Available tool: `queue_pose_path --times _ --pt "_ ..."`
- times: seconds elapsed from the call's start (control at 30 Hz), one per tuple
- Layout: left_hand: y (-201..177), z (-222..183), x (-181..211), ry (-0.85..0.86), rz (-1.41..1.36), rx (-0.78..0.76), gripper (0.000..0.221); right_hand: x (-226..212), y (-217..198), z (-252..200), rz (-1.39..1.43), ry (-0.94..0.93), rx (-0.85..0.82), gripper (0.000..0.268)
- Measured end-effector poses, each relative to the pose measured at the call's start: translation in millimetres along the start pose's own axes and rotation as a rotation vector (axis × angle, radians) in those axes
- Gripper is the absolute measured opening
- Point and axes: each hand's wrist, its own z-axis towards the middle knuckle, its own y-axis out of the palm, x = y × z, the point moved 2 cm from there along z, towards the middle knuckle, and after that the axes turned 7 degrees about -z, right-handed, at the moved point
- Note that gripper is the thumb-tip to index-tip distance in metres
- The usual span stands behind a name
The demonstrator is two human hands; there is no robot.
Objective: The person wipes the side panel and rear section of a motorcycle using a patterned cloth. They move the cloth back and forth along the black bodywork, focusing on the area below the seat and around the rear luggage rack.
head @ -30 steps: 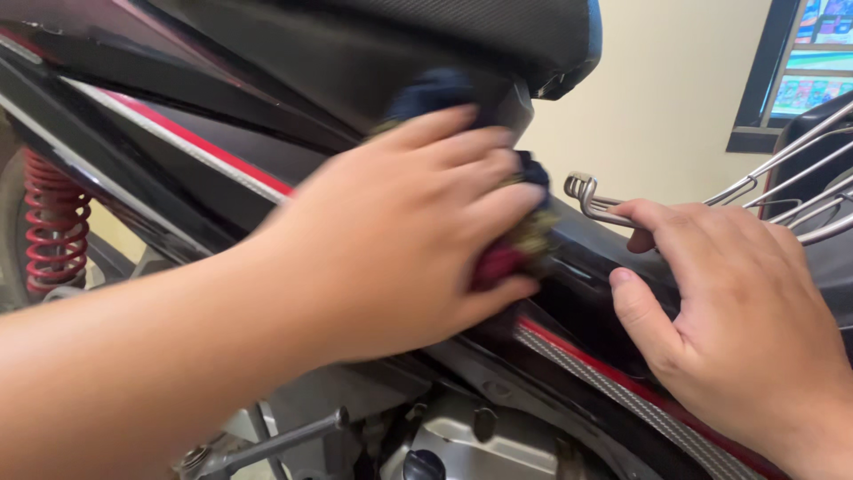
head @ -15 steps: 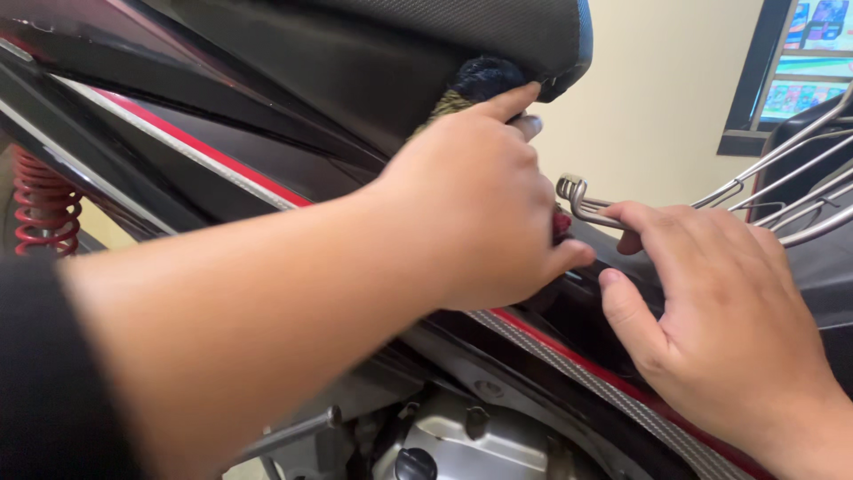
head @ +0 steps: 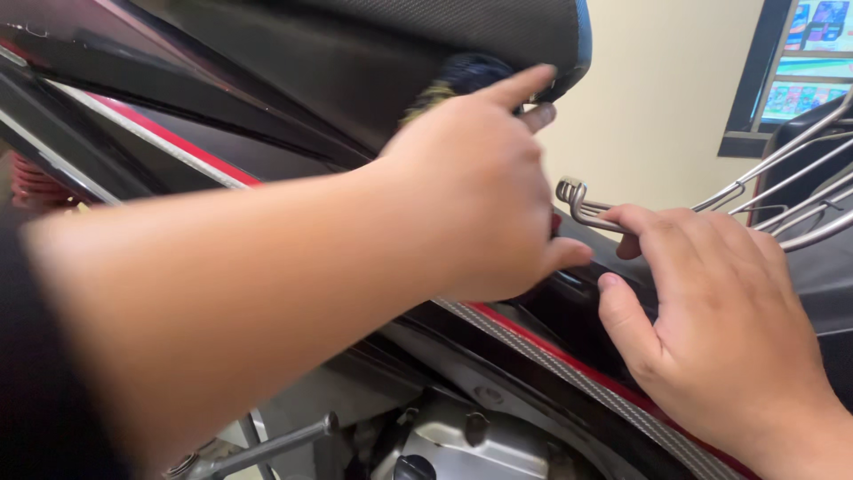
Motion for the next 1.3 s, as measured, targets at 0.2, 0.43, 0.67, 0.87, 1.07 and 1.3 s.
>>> queue_pose_path --times 0.2,0.43,0.67,0.87,1.07,1.3 --pt "19.8 -20.9 -13.2 0.094 -0.104 0.243 0.098 3.6 -6.1 -0.2 0.028 -0.030 -0.003 0.059" --pt "55.1 -111.3 -37.3 0.174 0.034 0.608 0.087 -2.4 0.2 0.5 0.042 -0.021 -0.007 0.058" --pt "8.0 -1.4 1.7 0.095 0.015 0.172 0.061 -0.6 -1.9 0.6 -0.016 -0.039 0.009 0.059" --pt "-2.9 -8.3 2.3 0.007 -0.034 -0.121 0.095 1.3 -10.8 -0.2 0.037 -0.058 0.000 0.060" --pt "47.6 -107.3 -44.6 0.188 -0.065 0.604 0.070 2.7 -9.6 -1.3 0.051 -0.039 -0.044 0.058" --pt "50.5 -61.7 -31.4 0.198 -0.085 0.615 0.071 -1.3 2.9 -2.0 -0.081 -0.060 0.022 0.062"
